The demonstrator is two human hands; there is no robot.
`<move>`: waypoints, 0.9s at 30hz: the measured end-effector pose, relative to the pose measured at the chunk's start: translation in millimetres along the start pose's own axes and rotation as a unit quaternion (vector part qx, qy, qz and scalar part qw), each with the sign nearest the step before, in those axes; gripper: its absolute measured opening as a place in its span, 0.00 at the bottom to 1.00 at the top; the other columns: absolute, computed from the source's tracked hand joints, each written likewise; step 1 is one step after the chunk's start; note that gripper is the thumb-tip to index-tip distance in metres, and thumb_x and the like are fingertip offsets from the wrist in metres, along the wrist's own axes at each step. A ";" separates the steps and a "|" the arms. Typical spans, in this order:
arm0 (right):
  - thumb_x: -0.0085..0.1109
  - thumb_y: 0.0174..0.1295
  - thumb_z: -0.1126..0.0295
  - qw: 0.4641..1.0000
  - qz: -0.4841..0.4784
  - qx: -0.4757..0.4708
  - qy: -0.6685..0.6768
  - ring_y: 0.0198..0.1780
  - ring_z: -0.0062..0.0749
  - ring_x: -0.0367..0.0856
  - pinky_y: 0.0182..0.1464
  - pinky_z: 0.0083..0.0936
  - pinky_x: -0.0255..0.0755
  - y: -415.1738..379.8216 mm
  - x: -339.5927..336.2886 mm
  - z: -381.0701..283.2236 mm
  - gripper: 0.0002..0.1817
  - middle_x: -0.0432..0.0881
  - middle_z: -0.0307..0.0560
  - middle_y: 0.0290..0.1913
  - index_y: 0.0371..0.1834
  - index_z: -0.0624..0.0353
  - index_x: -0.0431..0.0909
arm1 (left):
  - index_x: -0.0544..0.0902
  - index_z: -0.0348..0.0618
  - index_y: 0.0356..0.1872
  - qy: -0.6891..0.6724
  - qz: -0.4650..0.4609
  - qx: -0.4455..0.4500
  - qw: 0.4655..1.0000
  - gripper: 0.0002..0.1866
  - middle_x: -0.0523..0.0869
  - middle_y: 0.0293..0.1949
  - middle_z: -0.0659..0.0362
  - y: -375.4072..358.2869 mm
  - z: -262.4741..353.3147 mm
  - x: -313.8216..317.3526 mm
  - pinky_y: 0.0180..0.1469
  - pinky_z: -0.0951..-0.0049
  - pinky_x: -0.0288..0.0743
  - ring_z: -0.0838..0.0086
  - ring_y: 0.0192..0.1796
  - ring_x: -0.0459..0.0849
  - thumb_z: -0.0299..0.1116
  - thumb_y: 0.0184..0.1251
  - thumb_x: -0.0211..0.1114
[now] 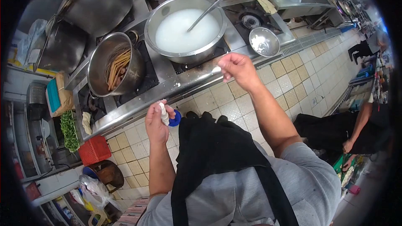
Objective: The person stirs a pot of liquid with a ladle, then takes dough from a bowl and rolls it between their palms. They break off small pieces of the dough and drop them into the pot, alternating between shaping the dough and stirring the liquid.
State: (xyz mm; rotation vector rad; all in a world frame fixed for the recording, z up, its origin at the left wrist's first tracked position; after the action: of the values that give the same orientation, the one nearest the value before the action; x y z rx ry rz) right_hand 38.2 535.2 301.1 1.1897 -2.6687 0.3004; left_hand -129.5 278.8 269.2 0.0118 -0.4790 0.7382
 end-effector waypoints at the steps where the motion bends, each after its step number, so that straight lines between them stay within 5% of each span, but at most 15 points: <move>1: 0.62 0.63 0.74 1.000 0.008 0.001 -0.019 0.25 0.16 0.76 0.28 0.19 0.78 1.6 -3.1 -3.4 0.07 0.80 0.38 0.28 0.41 0.64 0.82 | 0.77 0.34 0.50 0.006 0.007 0.036 0.999 0.16 0.83 0.33 0.54 -2.0 6.1 -0.7 0.36 0.73 0.75 0.70 0.33 0.81 0.37 0.76 0.51; 6: 0.57 0.64 0.76 0.989 -0.002 -0.057 -0.136 0.27 0.16 0.76 0.35 0.16 0.74 30.0 4.5 -35.4 0.09 0.85 0.41 0.38 0.45 0.66 0.80 | 0.75 0.37 0.53 -0.082 -0.051 0.064 0.993 0.14 0.80 0.39 0.55 12.3 34.7 -13.8 0.32 0.76 0.69 0.72 0.32 0.77 0.36 0.75 0.52; 13: 0.64 0.61 0.70 0.945 0.045 -0.013 -0.323 0.27 0.18 0.74 0.32 0.18 0.70 78.8 18.6 -51.1 0.08 0.81 0.37 0.27 0.38 0.64 0.81 | 0.76 0.36 0.51 -0.122 -0.069 0.038 0.989 0.12 0.80 0.40 0.55 38.8 41.5 -32.8 0.31 0.76 0.72 0.74 0.33 0.79 0.29 0.71 0.57; 15: 0.66 0.58 0.73 0.884 0.061 -0.039 -0.462 0.26 0.17 0.74 0.32 0.17 0.70 89.4 23.9 -57.1 0.06 0.78 0.36 0.25 0.33 0.63 0.80 | 0.76 0.36 0.51 -0.132 -0.073 0.034 0.988 0.12 0.81 0.40 0.56 44.9 43.1 -41.1 0.31 0.76 0.72 0.74 0.33 0.79 0.28 0.70 0.57; 16: 0.67 0.58 0.69 0.883 0.057 -0.059 -0.463 0.30 0.28 0.79 0.38 0.26 0.74 98.5 21.8 -50.6 0.07 0.83 0.46 0.27 0.34 0.60 0.83 | 0.76 0.36 0.52 -0.108 -0.085 0.026 0.990 0.13 0.80 0.41 0.56 46.9 42.7 -45.8 0.32 0.76 0.71 0.74 0.33 0.79 0.29 0.71 0.57; 23: 0.61 0.61 0.68 0.845 -0.036 -0.026 -0.532 0.46 0.45 0.84 0.51 0.33 0.75 143.6 30.5 -27.2 0.12 0.85 0.58 0.42 0.47 0.56 0.84 | 0.77 0.32 0.52 -0.092 -0.067 -0.007 0.993 0.13 0.80 0.38 0.57 52.3 42.1 -66.2 0.32 0.76 0.72 0.73 0.32 0.79 0.27 0.69 0.58; 25: 0.60 0.61 0.68 0.749 0.013 -0.084 -0.657 0.46 0.44 0.85 0.53 0.33 0.75 167.7 25.1 -36.4 0.12 0.85 0.57 0.40 0.46 0.55 0.85 | 0.77 0.32 0.52 -0.110 -0.039 -0.006 0.993 0.13 0.80 0.38 0.56 53.5 39.1 -72.0 0.32 0.76 0.71 0.72 0.32 0.79 0.27 0.69 0.58; 26: 0.56 0.62 0.66 0.703 0.005 -0.056 -0.709 0.57 0.46 0.79 0.60 0.39 0.71 183.5 18.8 -37.9 0.15 0.83 0.54 0.50 0.50 0.53 0.84 | 0.77 0.32 0.52 -0.116 -0.019 0.000 0.993 0.13 0.80 0.37 0.55 53.7 38.9 -74.5 0.32 0.76 0.71 0.73 0.32 0.79 0.28 0.69 0.57; 27: 0.56 0.62 0.66 0.704 0.003 -0.056 -0.708 0.57 0.46 0.79 0.60 0.39 0.71 198.8 11.0 -37.8 0.15 0.83 0.54 0.50 0.50 0.53 0.84 | 0.77 0.32 0.52 -0.115 -0.018 0.000 0.993 0.13 0.80 0.37 0.55 54.8 39.8 -76.4 0.32 0.76 0.71 0.73 0.32 0.79 0.28 0.69 0.57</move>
State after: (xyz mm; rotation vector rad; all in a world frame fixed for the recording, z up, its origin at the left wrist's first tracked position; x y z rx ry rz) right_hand -114.0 667.6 320.0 1.7787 -3.6690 -1.3564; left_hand -230.3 263.4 263.9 0.1069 -0.6971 0.7056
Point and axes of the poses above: each hand's wrist, its own y-axis towards the middle knuckle, its own x-axis out of the palm, z = x × y, the point moved 5 cm from there along y, towards the middle knuckle
